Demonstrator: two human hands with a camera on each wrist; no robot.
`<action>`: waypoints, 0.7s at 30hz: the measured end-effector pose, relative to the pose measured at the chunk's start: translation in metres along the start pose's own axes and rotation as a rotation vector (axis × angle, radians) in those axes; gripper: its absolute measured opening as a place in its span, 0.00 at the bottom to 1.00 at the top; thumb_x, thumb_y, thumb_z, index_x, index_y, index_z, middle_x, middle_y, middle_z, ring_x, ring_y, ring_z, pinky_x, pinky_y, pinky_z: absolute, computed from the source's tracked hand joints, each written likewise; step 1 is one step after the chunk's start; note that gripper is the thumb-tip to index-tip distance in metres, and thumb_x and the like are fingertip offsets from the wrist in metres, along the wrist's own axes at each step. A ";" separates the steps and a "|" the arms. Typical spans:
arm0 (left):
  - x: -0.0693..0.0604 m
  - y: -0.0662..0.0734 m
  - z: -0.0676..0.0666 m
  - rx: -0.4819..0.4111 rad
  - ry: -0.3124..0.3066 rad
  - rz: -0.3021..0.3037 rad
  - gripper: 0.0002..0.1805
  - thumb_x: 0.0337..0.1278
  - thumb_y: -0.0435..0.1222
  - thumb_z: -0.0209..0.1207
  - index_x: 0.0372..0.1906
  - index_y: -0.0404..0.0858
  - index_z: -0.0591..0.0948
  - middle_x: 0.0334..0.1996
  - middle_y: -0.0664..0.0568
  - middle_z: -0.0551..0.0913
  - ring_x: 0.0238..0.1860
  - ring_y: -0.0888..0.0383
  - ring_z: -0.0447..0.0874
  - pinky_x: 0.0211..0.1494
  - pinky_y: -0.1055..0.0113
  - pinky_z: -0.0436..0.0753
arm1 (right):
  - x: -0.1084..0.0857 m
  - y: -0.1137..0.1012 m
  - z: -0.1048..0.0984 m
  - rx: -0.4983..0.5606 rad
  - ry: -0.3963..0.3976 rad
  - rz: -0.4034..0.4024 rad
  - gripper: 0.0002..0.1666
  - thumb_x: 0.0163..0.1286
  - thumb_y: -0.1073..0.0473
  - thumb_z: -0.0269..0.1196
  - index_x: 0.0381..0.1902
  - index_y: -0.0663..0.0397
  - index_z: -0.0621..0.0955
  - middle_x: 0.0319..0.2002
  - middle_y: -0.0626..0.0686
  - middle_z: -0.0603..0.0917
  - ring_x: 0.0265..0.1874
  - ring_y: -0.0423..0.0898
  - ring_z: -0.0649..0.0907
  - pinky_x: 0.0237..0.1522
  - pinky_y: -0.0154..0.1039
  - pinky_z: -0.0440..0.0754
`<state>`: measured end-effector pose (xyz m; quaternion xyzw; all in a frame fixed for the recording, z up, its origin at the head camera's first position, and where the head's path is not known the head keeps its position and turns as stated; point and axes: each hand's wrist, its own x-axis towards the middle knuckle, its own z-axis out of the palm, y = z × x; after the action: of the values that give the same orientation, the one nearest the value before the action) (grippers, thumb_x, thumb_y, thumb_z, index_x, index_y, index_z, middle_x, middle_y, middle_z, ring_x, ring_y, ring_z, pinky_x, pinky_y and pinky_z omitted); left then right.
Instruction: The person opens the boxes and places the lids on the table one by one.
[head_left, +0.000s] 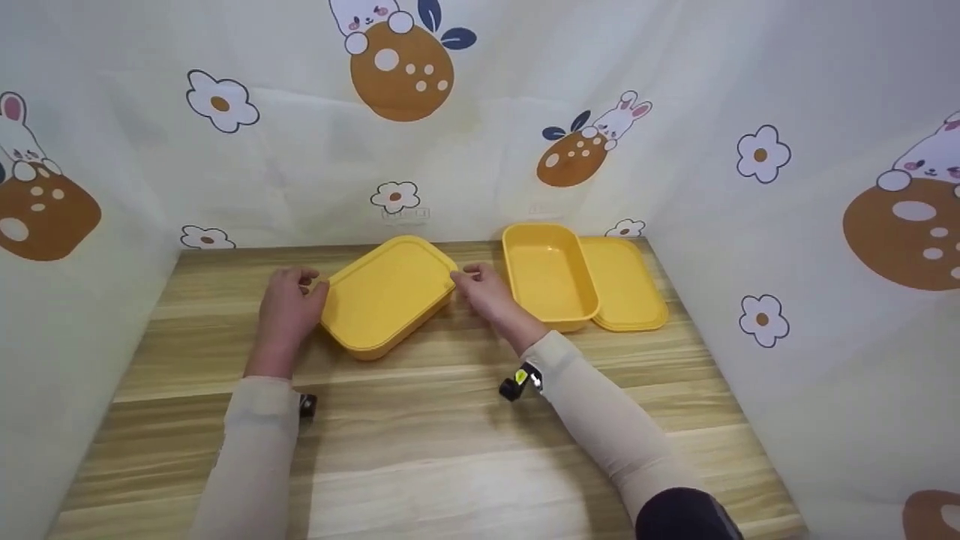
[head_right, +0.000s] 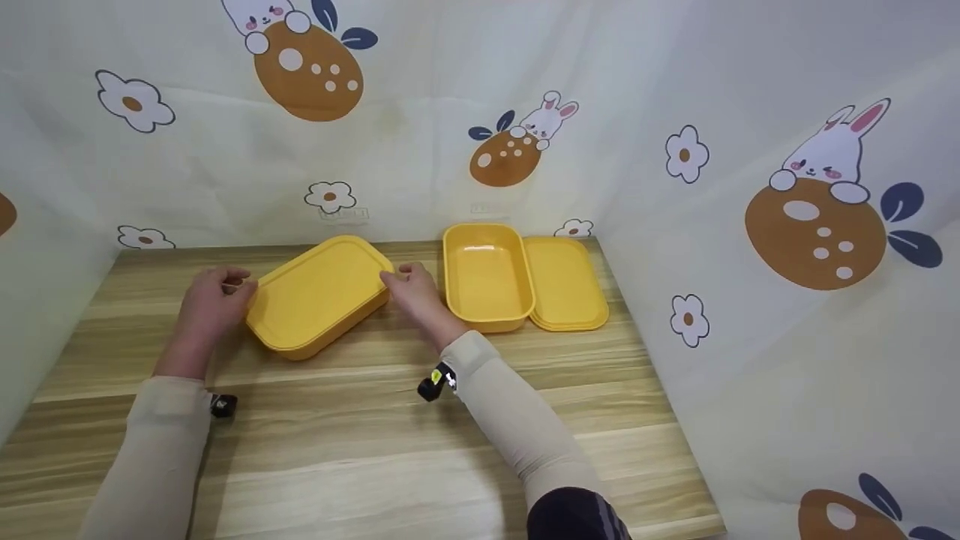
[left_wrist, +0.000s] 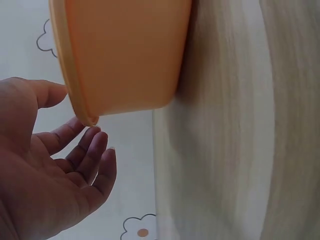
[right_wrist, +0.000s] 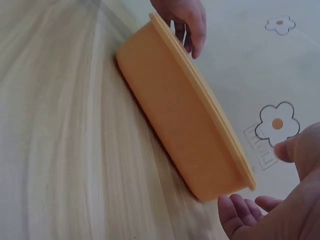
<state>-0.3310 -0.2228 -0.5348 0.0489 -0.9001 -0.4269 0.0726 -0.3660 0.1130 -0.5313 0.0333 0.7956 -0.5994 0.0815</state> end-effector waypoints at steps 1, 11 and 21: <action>0.001 -0.001 0.000 -0.005 -0.002 -0.007 0.28 0.82 0.45 0.57 0.70 0.27 0.79 0.65 0.32 0.75 0.65 0.35 0.78 0.69 0.39 0.79 | 0.003 0.001 0.002 0.006 0.006 0.002 0.34 0.82 0.45 0.66 0.71 0.65 0.76 0.52 0.58 0.83 0.53 0.65 0.85 0.58 0.59 0.84; 0.012 -0.003 0.002 0.003 -0.049 -0.075 0.31 0.84 0.50 0.54 0.71 0.29 0.79 0.62 0.33 0.77 0.61 0.38 0.78 0.65 0.43 0.81 | 0.026 0.012 0.013 0.200 0.001 0.032 0.29 0.80 0.44 0.68 0.63 0.63 0.80 0.39 0.51 0.81 0.39 0.51 0.83 0.58 0.58 0.86; 0.016 -0.010 0.008 0.016 -0.092 -0.079 0.30 0.85 0.53 0.55 0.70 0.32 0.82 0.57 0.36 0.82 0.53 0.43 0.80 0.56 0.50 0.82 | 0.033 0.016 0.022 0.240 0.037 0.019 0.22 0.76 0.57 0.73 0.60 0.66 0.83 0.43 0.54 0.86 0.36 0.44 0.84 0.56 0.54 0.87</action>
<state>-0.3477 -0.2257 -0.5464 0.0652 -0.9033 -0.4238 0.0137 -0.3938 0.0943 -0.5577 0.0613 0.7190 -0.6889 0.0680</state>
